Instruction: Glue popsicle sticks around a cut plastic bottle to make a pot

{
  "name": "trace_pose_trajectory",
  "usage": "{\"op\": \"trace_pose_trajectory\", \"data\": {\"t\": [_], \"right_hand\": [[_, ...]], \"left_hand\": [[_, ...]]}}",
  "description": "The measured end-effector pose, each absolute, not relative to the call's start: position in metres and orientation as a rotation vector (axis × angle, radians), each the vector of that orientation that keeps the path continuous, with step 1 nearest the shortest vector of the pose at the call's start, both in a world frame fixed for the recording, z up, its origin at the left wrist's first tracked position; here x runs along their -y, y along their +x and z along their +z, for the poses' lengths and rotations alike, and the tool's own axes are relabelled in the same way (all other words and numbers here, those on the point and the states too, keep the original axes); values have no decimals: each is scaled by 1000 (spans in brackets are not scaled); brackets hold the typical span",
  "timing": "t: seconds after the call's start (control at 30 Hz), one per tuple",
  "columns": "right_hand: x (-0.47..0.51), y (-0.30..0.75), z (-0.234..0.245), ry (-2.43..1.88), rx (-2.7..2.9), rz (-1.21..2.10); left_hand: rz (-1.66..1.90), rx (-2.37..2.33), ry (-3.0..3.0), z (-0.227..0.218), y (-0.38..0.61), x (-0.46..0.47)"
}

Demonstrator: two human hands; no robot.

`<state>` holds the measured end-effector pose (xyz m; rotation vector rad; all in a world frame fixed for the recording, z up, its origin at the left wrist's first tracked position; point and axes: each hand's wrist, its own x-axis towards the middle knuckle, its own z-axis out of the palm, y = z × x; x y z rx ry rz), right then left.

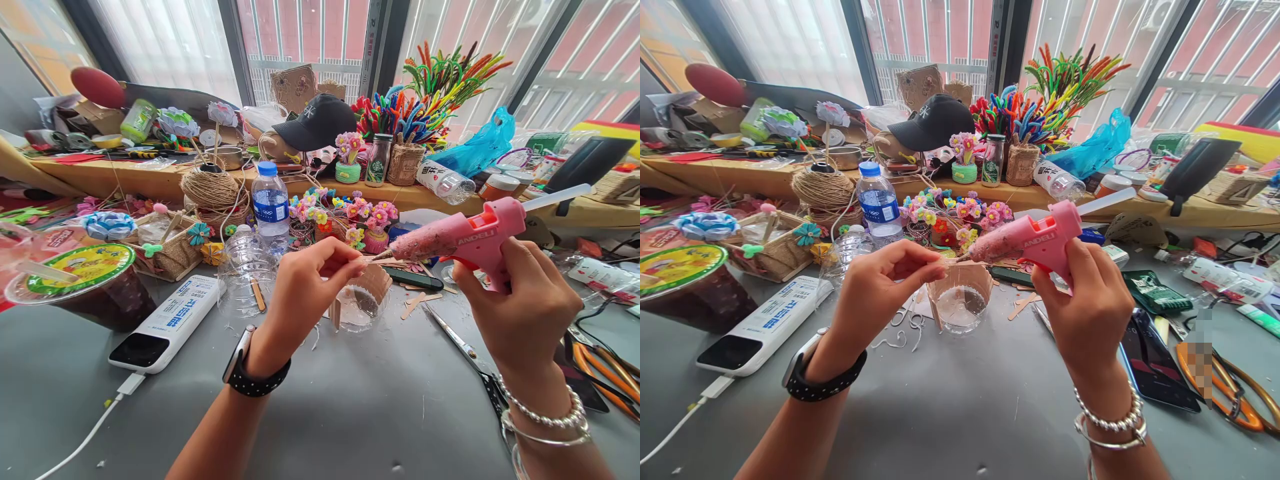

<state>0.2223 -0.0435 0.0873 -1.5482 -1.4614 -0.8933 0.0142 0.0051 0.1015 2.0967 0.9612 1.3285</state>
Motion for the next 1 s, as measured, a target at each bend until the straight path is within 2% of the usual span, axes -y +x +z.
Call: {"op": "trace_pose_trajectory", "data": {"t": [1.0], "right_hand": [[41, 232, 91, -1474, 1451, -1005]], "left_hand": [[1366, -949, 2061, 101, 15, -4]]}}
